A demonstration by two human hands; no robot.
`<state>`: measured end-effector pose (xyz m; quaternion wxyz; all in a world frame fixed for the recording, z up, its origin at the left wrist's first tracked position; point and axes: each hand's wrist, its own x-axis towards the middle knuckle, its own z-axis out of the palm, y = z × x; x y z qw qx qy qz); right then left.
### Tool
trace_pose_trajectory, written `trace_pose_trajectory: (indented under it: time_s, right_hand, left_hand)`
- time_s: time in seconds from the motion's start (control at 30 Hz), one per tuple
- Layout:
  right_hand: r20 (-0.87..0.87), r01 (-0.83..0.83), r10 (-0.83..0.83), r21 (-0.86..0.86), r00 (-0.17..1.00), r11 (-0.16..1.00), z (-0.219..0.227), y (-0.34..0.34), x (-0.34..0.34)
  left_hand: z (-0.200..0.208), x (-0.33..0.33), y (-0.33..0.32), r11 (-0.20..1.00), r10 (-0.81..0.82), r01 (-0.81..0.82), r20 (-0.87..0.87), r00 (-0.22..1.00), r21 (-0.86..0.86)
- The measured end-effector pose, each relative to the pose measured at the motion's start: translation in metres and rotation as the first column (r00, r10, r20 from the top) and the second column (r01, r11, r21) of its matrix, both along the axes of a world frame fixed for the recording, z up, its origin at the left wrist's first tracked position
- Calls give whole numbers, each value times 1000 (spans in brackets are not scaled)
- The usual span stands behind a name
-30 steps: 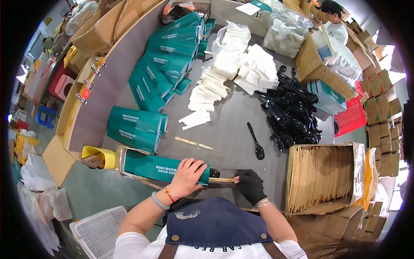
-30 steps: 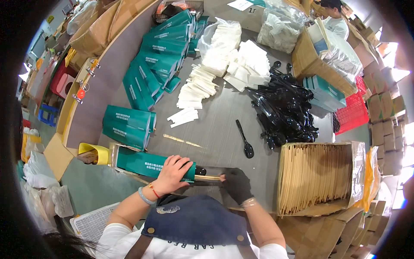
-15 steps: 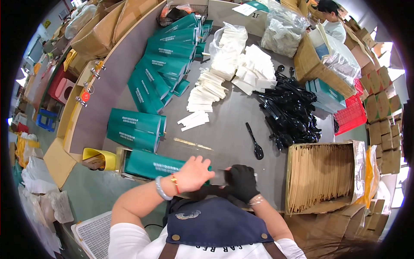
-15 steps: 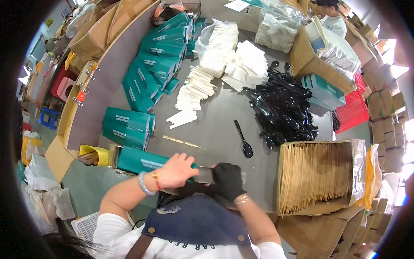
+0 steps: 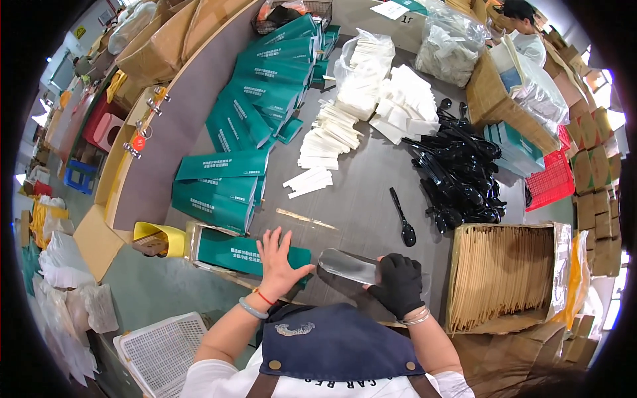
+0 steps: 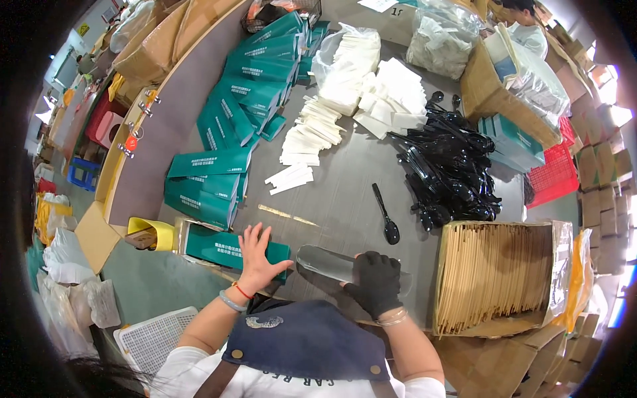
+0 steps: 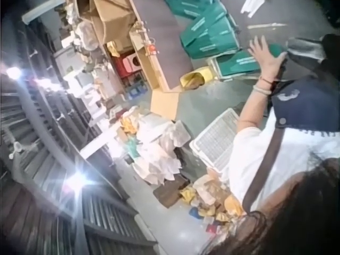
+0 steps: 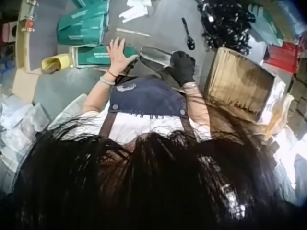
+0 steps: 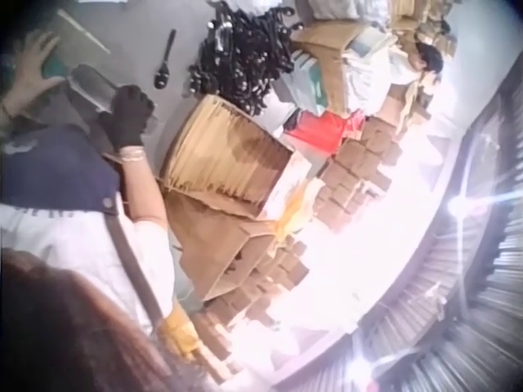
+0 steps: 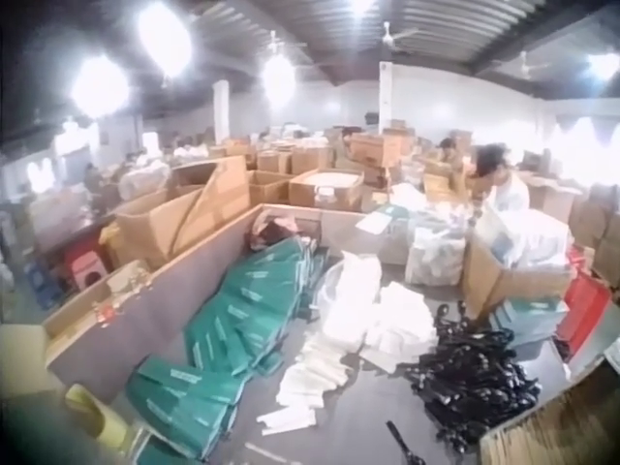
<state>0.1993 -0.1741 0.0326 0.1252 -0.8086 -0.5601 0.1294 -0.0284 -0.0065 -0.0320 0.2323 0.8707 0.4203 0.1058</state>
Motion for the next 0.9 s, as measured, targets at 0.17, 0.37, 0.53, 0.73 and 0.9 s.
trace_pose_trajectory:
  time_s: [0.17,0.37,0.53,0.73,0.9]
  right_hand:
    - [5,-85,86,-47,996,995,1,4,-2]
    - [-167,-186,173,-67,971,980,-30,42,-39]
    - [-84,-185,218,293,972,938,-43,78,-11]
    - [79,255,-287,280,955,925,-23,151,154]
    - [238,288,-299,80,924,954,17,214,246]
  left_hand:
    - [-9,-6,7,994,-4,12,73,997,-105]
    - [2,3,7,995,-35,39,43,998,-93]
    - [21,-8,16,993,-13,34,177,984,-114]
    - [42,10,19,995,-29,56,289,957,-86]
    - [49,9,24,993,3,37,346,938,-109]
